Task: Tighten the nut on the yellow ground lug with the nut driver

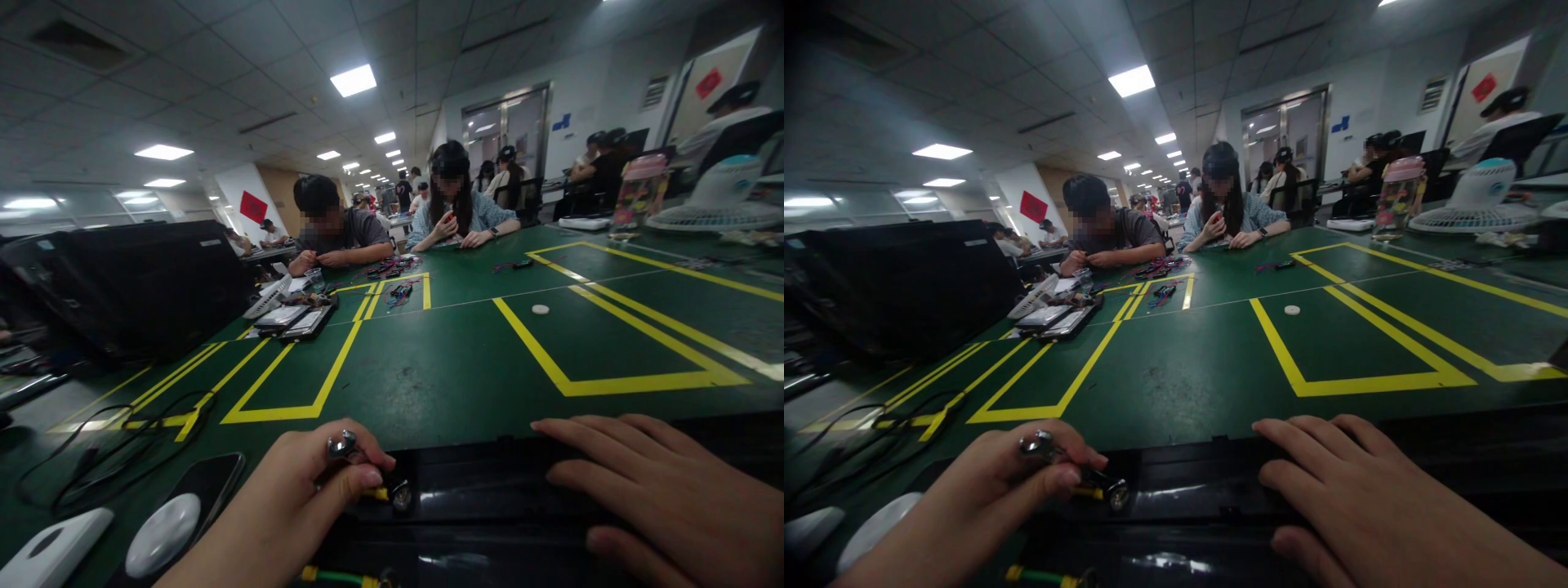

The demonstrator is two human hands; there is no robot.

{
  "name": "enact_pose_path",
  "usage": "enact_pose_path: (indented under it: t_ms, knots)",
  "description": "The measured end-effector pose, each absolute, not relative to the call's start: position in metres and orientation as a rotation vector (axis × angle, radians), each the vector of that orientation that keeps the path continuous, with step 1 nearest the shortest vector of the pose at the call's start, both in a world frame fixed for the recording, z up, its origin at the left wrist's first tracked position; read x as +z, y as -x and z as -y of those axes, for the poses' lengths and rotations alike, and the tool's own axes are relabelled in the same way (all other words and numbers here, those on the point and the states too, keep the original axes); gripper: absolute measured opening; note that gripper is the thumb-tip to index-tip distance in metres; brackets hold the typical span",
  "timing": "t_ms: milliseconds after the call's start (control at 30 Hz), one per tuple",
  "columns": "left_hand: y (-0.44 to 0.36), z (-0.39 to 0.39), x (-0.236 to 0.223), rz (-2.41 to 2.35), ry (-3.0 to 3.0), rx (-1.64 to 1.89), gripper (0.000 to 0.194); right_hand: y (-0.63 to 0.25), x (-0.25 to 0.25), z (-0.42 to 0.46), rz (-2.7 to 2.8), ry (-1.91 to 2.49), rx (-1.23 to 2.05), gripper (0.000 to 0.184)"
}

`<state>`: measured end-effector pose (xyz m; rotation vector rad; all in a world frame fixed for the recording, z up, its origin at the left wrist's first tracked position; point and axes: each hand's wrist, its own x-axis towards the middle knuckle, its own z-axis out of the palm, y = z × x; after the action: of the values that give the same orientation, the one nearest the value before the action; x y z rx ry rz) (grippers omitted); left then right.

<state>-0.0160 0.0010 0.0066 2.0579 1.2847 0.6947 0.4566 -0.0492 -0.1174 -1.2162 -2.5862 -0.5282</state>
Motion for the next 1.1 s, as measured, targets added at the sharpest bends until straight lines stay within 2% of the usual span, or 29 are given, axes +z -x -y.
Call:
enact_pose_path:
  t_ms: [367,467,600,733,833,900,1000,1100]
  knots:
    - [0.015,-0.004,0.008,-1.278,-1.942,0.719,0.019,-0.456,-0.116,0.053,2.548,1.222,-0.298,0.047]
    - [0.018,-0.005,0.007,-1.294,-1.844,0.733,0.019,-0.452,-0.114,0.053,2.420,1.217,-0.132,0.044]
    - [0.022,-0.006,0.007,-1.310,-1.812,0.775,0.018,-0.437,-0.108,0.050,2.234,1.237,0.029,0.063]
    - [0.022,-0.005,0.009,-1.325,-1.731,0.825,0.022,-0.424,-0.101,0.045,2.229,1.227,0.040,0.067]
    - [0.015,0.003,0.015,-1.375,-1.777,0.847,0.018,-0.429,-0.103,0.047,2.227,1.226,0.049,0.066]
    - [0.007,0.011,0.023,-1.475,-1.878,0.822,0.013,-0.437,-0.108,0.050,2.231,1.221,0.040,0.062]
    - [-0.004,0.020,0.035,-1.526,-1.913,0.744,0.012,-0.450,-0.115,0.053,2.349,1.196,-0.084,0.047]
    - [-0.008,0.023,0.040,-1.520,-1.923,0.728,0.013,-0.455,-0.116,0.053,2.506,1.200,-0.257,0.047]
